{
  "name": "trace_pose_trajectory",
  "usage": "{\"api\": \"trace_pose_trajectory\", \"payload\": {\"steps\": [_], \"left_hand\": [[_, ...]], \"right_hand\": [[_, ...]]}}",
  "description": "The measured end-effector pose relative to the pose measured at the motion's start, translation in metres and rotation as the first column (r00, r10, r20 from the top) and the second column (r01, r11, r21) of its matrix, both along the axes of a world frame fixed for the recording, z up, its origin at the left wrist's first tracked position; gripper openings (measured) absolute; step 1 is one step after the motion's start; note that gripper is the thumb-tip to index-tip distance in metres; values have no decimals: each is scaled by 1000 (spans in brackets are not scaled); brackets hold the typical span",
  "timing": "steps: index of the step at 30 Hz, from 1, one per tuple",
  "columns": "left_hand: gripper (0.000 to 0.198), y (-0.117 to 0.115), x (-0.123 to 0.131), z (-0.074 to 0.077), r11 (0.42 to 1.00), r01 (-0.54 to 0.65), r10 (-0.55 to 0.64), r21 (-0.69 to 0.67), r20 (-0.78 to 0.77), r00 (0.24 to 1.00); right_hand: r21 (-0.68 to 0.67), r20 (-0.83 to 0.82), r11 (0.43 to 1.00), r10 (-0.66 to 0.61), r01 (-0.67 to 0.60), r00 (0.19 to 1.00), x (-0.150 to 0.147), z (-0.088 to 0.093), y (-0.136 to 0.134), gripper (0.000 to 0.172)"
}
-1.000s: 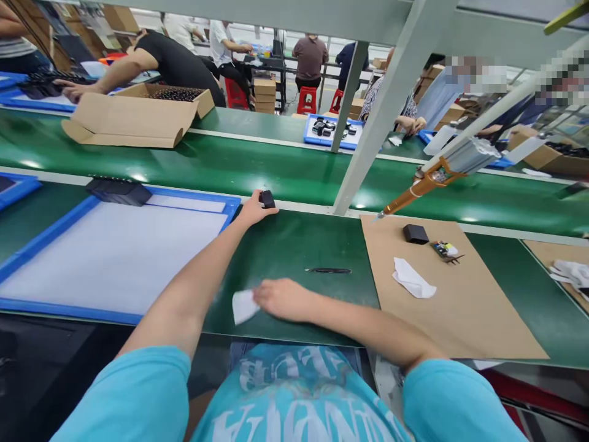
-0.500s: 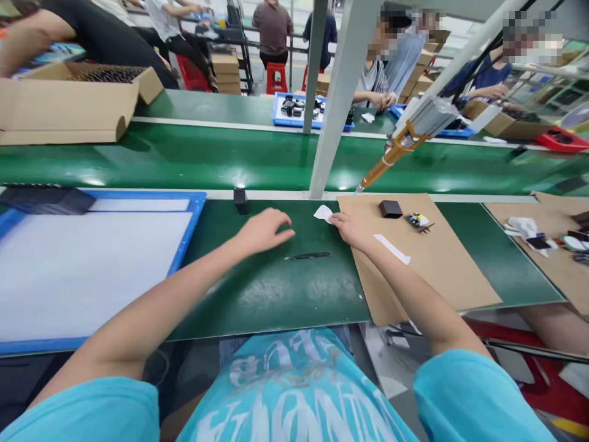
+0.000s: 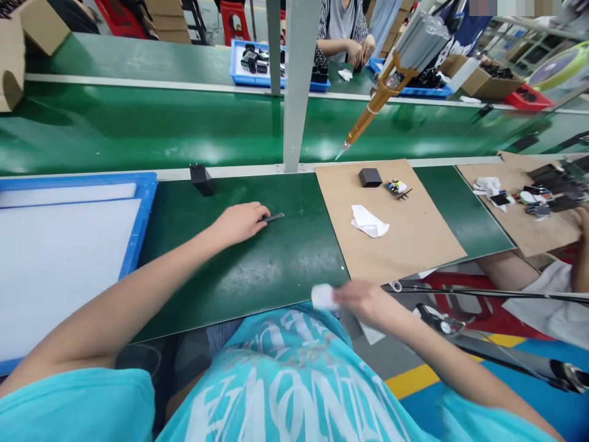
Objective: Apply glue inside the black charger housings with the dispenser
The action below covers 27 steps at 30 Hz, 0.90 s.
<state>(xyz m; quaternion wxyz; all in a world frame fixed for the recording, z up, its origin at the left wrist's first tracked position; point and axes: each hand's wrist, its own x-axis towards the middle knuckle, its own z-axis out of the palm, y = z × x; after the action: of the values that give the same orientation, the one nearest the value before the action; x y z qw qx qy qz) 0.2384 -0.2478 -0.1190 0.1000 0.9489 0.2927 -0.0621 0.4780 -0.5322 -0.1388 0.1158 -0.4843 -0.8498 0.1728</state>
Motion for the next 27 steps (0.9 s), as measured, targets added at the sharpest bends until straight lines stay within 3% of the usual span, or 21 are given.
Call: {"api": "trace_pose_trajectory", "payload": {"steps": [2, 3, 5, 7, 8, 9, 11, 13, 16, 17, 20, 21, 24, 27], "left_hand": [[32, 14, -15, 5, 998, -38, 39, 51, -13, 999], [34, 21, -21, 8, 996, -52, 53, 71, -6, 999], [37, 31, -31, 12, 992, -85, 83, 93, 25, 996], [39, 36, -38, 17, 988, -124, 119, 90, 61, 991], [39, 37, -42, 20, 986, -139, 133, 86, 78, 988], [39, 38, -46, 23, 985, -151, 143, 82, 93, 985], [39, 36, -56, 31, 981, -178, 170, 73, 111, 979], [38, 34, -71, 41, 973, -219, 210, 72, 117, 971], [37, 29, -100, 61, 946, -308, 295, 97, 131, 947], [38, 27, -109, 67, 934, -340, 324, 109, 144, 935], [39, 18, -134, 82, 891, -426, 396, 155, 192, 898], [39, 15, -139, 85, 879, -448, 413, 166, 205, 887], [41, 6, -146, 86, 861, -488, 451, 141, 229, 862], [42, 1, -140, 80, 872, -483, 453, 75, 245, 857]], "right_hand": [[-189, -118, 980, 44, -65, 992, 5, 14, -29, 30], [-206, -162, 978, -20, -14, 987, 11, 20, -33, 32], [-127, -176, 966, -244, 224, 954, 27, 27, -20, 35], [27, -185, 883, -456, 468, 871, 35, 23, 10, 33], [91, -195, 855, -488, 511, 851, 31, 16, 27, 33], [153, -190, 869, -441, 470, 877, 21, 8, 41, 35], [142, -178, 934, -301, 327, 937, -15, -11, 59, 35], [89, -183, 994, -42, 59, 982, -59, -24, 62, 30], [68, -232, 988, 152, -140, 961, -95, -24, 64, 24], [70, -253, 988, 151, -138, 955, -93, -20, 68, 26], [45, -269, 974, -203, 222, 942, -59, -7, 86, 38], [42, -237, 964, -245, 262, 940, -47, -5, 90, 35], [26, -181, 989, -139, 146, 974, -28, -8, 85, 26], [-77, -196, 997, -37, 22, 980, -37, -13, 75, 22]]}}
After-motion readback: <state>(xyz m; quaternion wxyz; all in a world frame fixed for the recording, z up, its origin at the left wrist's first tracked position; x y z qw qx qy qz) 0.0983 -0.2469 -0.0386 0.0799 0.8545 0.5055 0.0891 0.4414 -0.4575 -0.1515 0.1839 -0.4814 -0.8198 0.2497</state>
